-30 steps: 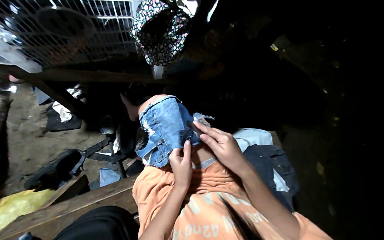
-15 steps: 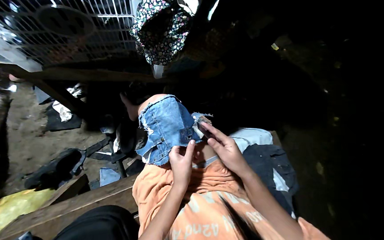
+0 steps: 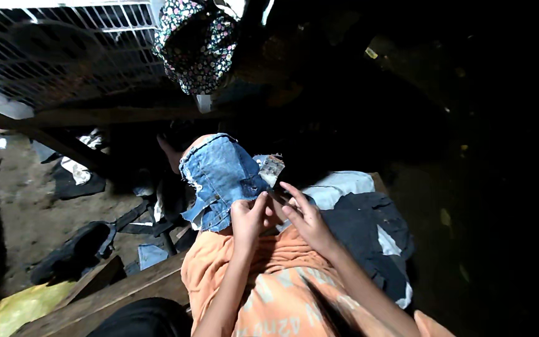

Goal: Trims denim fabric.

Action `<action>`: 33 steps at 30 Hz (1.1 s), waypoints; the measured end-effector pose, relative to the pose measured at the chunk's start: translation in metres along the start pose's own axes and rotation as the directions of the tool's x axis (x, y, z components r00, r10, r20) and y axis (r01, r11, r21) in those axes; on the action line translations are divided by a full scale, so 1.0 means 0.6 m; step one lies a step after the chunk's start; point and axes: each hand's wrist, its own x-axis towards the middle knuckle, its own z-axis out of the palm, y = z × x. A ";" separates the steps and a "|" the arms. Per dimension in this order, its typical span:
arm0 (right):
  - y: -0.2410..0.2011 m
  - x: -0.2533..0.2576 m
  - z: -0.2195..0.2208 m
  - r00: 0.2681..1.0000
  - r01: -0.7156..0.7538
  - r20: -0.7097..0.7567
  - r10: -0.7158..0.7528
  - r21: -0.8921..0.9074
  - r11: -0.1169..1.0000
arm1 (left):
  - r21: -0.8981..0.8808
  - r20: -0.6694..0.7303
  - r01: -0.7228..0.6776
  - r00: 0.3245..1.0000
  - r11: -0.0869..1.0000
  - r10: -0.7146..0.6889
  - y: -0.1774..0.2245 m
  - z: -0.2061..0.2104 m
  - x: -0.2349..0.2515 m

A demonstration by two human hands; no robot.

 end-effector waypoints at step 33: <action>-0.044 0.008 0.011 0.999 -0.013 0.044 0.020 -0.158 0.987 | -0.094 -0.184 -0.197 0.967 0.976 0.177 -0.014 0.011 -0.017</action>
